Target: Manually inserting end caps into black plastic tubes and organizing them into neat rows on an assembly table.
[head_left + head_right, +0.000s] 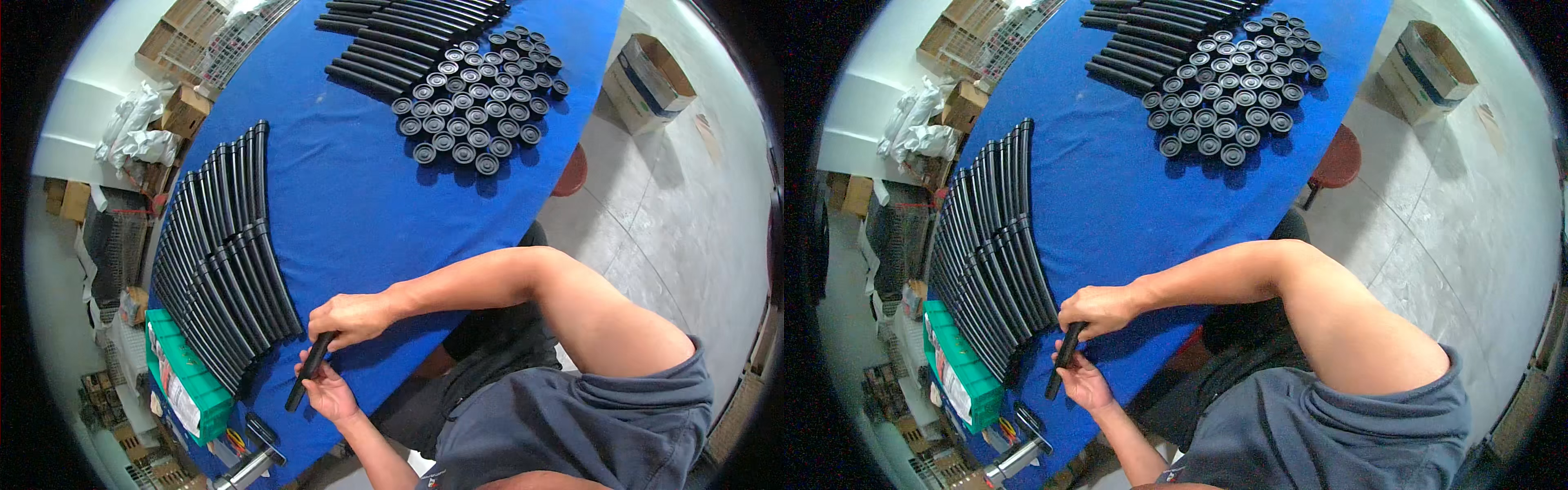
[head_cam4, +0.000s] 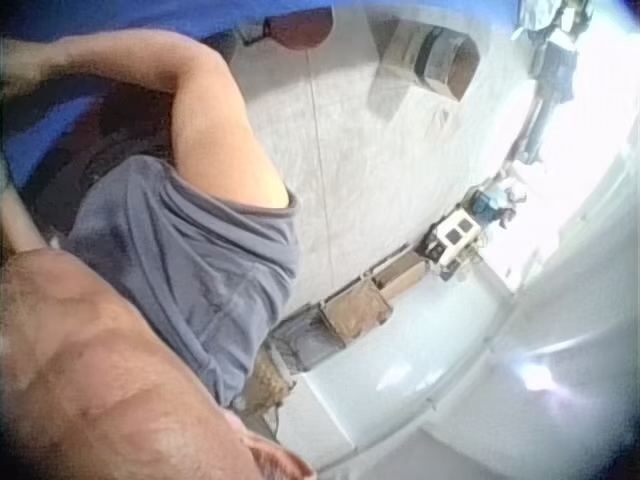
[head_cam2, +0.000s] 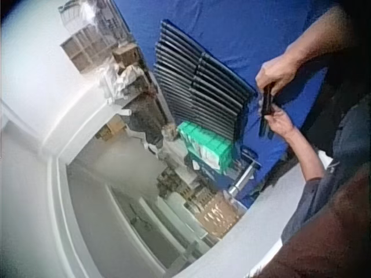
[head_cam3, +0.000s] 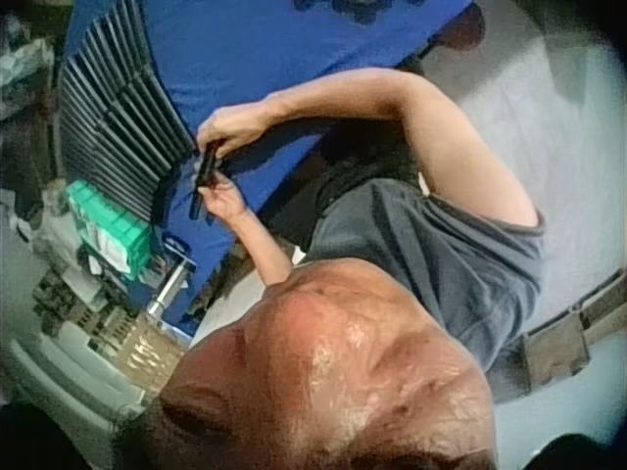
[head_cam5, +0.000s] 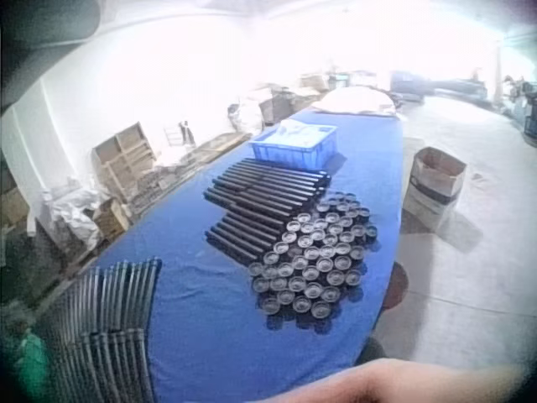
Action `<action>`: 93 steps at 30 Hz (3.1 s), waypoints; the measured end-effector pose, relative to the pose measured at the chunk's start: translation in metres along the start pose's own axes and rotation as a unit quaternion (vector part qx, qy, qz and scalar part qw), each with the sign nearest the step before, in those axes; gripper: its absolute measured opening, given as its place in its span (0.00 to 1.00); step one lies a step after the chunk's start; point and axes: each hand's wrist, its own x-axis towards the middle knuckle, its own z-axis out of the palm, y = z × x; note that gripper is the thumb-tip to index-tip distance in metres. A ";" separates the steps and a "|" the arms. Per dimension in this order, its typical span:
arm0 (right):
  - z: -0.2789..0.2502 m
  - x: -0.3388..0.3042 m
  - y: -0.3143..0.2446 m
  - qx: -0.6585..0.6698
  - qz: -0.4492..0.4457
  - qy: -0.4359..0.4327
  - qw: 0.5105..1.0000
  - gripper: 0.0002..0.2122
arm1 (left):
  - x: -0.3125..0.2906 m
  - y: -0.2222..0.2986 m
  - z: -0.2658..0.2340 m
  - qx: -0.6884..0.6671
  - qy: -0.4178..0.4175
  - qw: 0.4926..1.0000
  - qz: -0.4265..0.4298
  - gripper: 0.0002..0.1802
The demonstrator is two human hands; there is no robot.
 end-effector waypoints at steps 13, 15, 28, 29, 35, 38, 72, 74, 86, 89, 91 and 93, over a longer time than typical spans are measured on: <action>-0.005 0.002 -0.012 0.074 0.147 -0.080 0.983 0.11 | 0.000 -0.001 -0.001 0.008 -0.038 0.999 0.008 0.16; -0.003 0.001 -0.006 0.049 0.123 -0.078 0.988 0.11 | 0.001 -0.001 -0.002 0.017 -0.033 0.999 0.013 0.16; -0.007 0.002 -0.015 0.116 0.231 -0.108 0.960 0.12 | 0.003 -0.004 0.001 0.022 -0.040 0.999 -0.001 0.17; 0.000 0.001 -0.007 0.055 0.100 -0.054 0.992 0.12 | 0.003 -0.004 0.003 0.018 -0.030 0.999 0.001 0.16; -0.005 0.000 -0.011 0.073 0.125 -0.073 0.987 0.12 | 0.001 -0.001 0.000 0.022 -0.039 0.999 0.003 0.16; -0.005 0.001 -0.010 0.039 0.071 -0.058 0.995 0.11 | 0.000 -0.002 0.003 0.026 -0.022 0.999 0.013 0.15; 0.002 -0.001 -0.015 0.096 0.132 -0.083 0.983 0.10 | 0.002 -0.002 0.005 0.063 -0.014 0.997 0.033 0.15; 0.009 -0.002 -0.002 0.011 0.011 -0.019 1.000 0.10 | 0.003 -0.004 0.010 0.018 0.011 1.000 0.005 0.16; 0.002 0.000 -0.006 -0.016 0.039 -0.075 0.996 0.11 | 0.002 -0.003 0.006 0.007 -0.008 1.000 0.003 0.15; 0.001 0.000 -0.006 -0.015 0.049 -0.083 0.995 0.11 | 0.002 -0.001 0.002 0.043 -0.017 0.999 0.018 0.15; 0.002 0.000 -0.005 -0.021 0.055 -0.088 0.994 0.11 | 0.000 -0.002 0.002 0.043 -0.030 0.998 0.019 0.15; 0.004 -0.001 -0.004 -0.009 0.026 -0.049 0.998 0.12 | 0.001 -0.003 0.003 0.042 -0.044 0.998 0.020 0.16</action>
